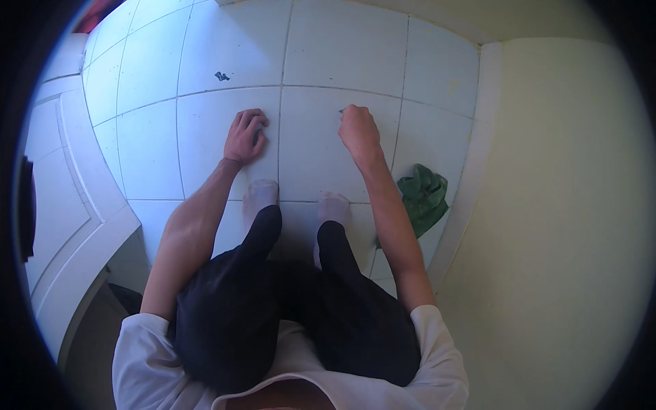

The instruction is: The person applies grout to tile joints on the floor using a small spatula and wipes the surface with a cloth.

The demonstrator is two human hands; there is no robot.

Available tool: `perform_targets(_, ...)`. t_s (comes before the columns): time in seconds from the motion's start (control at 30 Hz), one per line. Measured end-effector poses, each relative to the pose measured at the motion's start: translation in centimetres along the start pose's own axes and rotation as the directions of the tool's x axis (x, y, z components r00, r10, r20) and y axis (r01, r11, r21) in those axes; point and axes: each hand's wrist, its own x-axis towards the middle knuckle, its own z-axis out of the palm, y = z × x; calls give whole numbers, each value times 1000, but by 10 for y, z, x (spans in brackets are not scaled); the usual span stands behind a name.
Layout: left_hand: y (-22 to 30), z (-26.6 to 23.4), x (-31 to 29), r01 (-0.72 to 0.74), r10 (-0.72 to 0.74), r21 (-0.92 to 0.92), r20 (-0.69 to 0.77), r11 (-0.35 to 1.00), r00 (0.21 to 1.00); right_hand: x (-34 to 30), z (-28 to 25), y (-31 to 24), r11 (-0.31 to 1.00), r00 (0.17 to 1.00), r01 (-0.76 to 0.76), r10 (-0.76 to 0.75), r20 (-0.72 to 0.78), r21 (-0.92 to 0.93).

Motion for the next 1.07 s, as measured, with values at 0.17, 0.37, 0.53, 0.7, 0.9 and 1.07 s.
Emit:
perform_targets(0.17, -2, -1, 2, -18, 18, -14, -2, 1000, 1000, 8, 8, -2, 999, 998, -40, 40, -50, -2)
perform_targets(0.37, 0, -1, 2, -21, 20, -33, -7, 999, 1000, 1, 4, -7, 1000, 989, 0, -4, -147, -28)
perform_targets(0.53, 1, -2, 2, -19, 19, -38, -9, 999, 1000, 2, 9, -9, 991, 975, 132, -136, -176, -35)
perform_targets(0.7, 3, -3, 2, -23, 23, -31, -7, 999, 1000, 2, 32, 11, 979, 943, 204, -197, -269, 1)
perform_targets(0.9, 1, -2, -3, 5, -4, -25, 22, 1000, 1000, -8, 18, 7, 976, 963, 210, -195, -189, 63)
perform_targets(1.07, 4, -1, 3, -23, 23, -36, 8, 999, 1000, -1, 18, 4, 991, 979, 130, -126, -159, 18)
